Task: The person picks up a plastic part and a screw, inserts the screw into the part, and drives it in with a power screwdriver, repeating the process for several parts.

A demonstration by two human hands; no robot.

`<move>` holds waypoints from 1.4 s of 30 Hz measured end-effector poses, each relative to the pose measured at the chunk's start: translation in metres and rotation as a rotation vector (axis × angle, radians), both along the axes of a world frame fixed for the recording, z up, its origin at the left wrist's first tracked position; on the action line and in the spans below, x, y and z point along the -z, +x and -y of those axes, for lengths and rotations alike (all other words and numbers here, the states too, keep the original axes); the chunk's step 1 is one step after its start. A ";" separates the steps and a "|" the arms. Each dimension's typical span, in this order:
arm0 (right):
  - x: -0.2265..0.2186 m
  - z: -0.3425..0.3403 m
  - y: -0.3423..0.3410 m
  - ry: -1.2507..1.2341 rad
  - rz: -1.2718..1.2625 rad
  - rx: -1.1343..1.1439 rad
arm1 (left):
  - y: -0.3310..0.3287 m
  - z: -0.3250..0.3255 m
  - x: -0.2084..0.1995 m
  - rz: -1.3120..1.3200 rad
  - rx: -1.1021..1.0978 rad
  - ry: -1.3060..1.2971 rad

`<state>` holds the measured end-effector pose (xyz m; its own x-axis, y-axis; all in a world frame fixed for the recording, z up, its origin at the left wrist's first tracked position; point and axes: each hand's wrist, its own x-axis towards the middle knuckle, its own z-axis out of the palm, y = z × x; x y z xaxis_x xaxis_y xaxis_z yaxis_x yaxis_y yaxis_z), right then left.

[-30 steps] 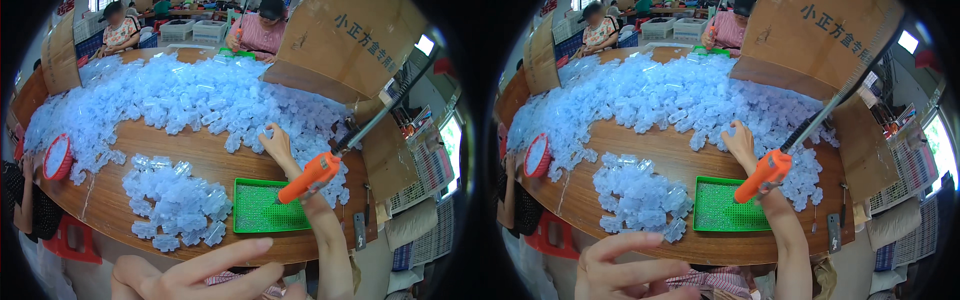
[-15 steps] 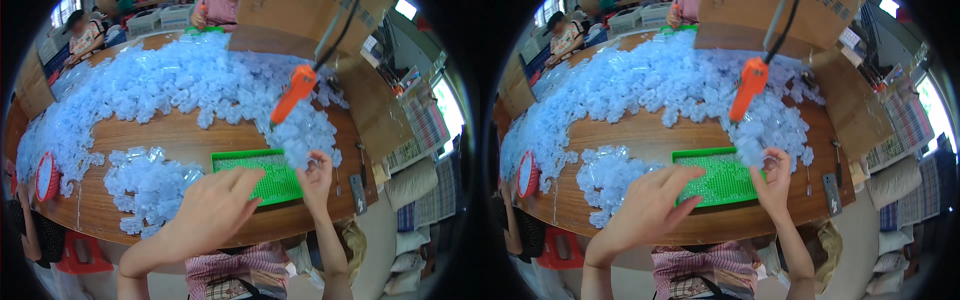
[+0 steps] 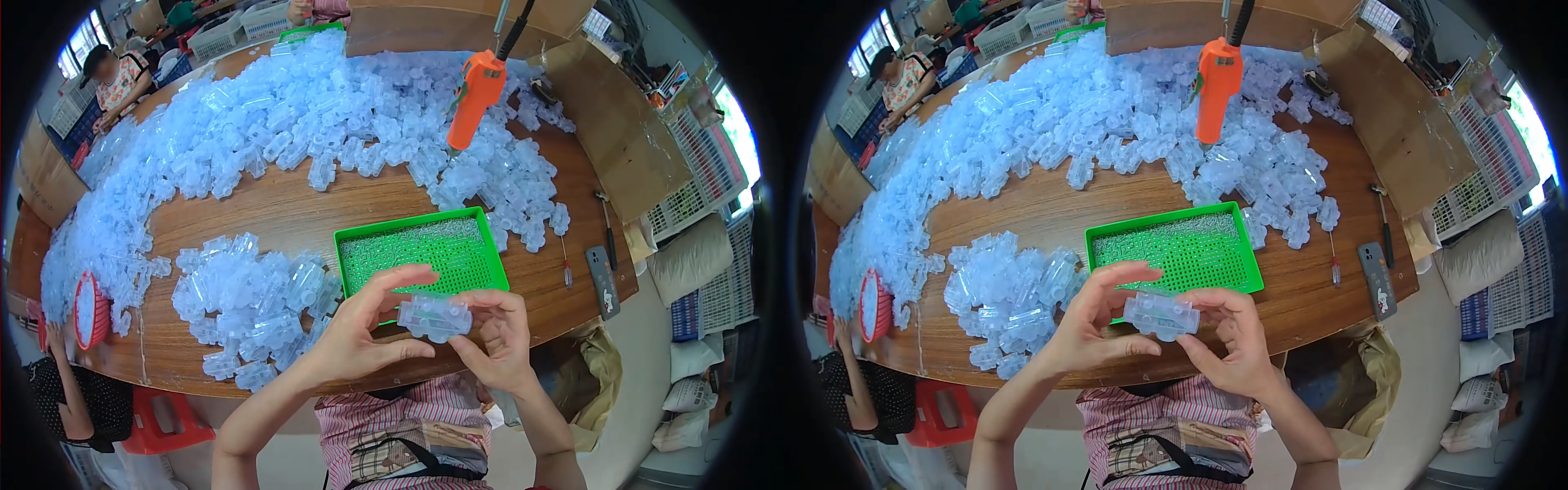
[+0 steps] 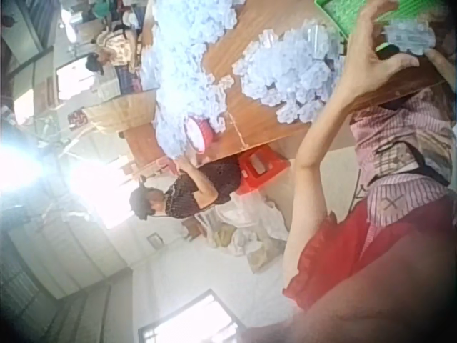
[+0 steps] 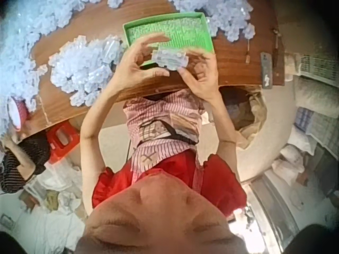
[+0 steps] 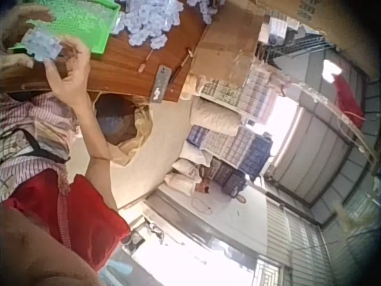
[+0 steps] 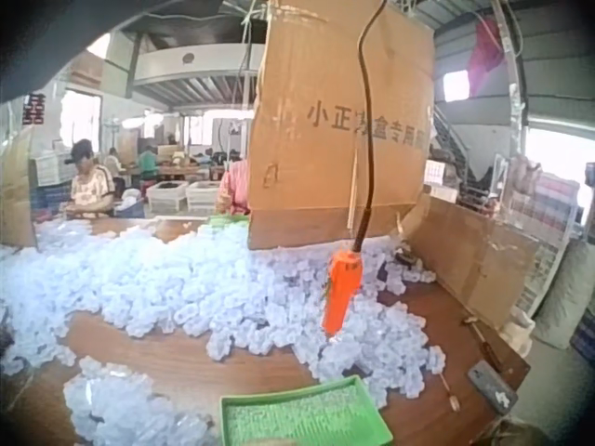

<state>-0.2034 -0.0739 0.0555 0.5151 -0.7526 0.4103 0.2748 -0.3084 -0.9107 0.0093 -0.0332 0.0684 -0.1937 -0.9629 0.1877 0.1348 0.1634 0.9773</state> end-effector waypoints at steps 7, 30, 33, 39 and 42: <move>-0.006 -0.002 0.003 -0.088 -0.114 0.002 | 0.008 -0.007 0.003 -0.076 -0.049 -0.006; 0.005 0.103 0.080 -0.002 0.063 0.028 | -0.010 -0.017 0.049 0.747 -0.397 -0.227; 0.011 0.097 0.088 0.021 0.059 0.126 | -0.006 -0.020 0.054 0.686 -0.376 -0.190; 0.026 0.096 0.108 -0.014 0.103 0.257 | -0.007 -0.023 0.058 0.676 -0.403 -0.169; 0.030 0.093 0.112 -0.022 0.133 0.247 | -0.006 -0.025 0.060 0.644 -0.405 -0.129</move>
<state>-0.0912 -0.1672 0.0255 0.2575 -0.8390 0.4794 0.3056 -0.4000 -0.8641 0.0032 -0.0082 0.0082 0.0601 -0.9602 0.2728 -0.5490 0.1965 0.8124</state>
